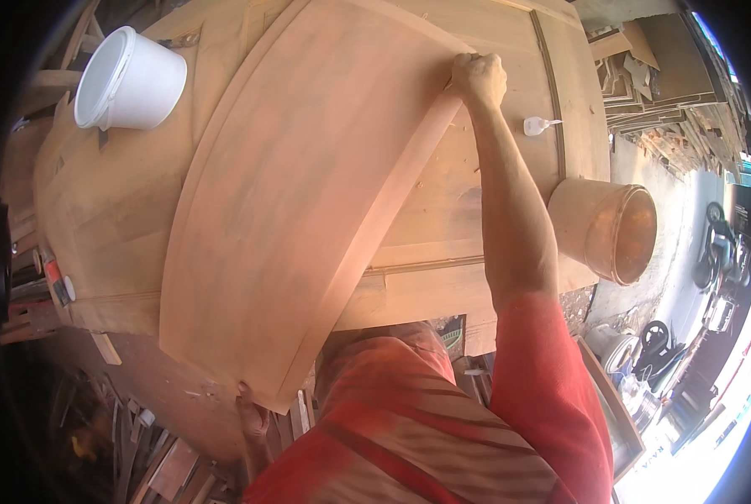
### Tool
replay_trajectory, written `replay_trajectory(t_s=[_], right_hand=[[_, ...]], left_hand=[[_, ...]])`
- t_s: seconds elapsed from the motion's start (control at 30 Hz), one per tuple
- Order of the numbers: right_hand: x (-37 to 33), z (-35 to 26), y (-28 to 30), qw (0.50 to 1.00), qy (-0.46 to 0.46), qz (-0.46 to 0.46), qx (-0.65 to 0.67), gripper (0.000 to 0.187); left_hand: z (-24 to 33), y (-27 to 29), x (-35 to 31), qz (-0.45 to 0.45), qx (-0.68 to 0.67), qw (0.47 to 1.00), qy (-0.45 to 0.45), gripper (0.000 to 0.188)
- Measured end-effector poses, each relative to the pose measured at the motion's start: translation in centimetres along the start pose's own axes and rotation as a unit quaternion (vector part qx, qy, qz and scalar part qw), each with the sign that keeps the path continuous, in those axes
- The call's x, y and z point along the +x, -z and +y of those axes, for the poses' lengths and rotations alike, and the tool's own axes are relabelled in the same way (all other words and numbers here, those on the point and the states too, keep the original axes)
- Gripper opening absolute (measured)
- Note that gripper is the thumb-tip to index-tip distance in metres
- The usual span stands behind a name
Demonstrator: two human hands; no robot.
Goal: The person picks up a sanding block and a wooden panel, then sands the edges and corners of the panel with the sanding block by hand. They place the panel onto a wooden workbench and sand its edges with the sanding block.
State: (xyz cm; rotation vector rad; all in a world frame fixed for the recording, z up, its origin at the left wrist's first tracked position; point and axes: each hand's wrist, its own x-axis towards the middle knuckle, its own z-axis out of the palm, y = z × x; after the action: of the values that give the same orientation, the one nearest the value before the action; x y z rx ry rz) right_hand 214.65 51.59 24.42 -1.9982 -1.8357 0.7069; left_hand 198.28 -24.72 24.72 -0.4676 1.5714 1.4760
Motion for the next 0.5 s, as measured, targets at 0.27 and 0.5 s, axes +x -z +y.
replay_trajectory(t_s=[0.27,0.5], right_hand=[[-8.7,2.3,-3.0,0.998,0.064,0.018,-0.017,0.044],[0.3,-0.2,-0.6,0.999,0.034,0.042,0.002,0.042]], left_hand=[[0.9,-0.5,-1.2,-0.008,0.03,1.0,0.003,0.078],[-0.3,1.3,-0.8,0.029,0.037,0.999,-0.007,0.078]])
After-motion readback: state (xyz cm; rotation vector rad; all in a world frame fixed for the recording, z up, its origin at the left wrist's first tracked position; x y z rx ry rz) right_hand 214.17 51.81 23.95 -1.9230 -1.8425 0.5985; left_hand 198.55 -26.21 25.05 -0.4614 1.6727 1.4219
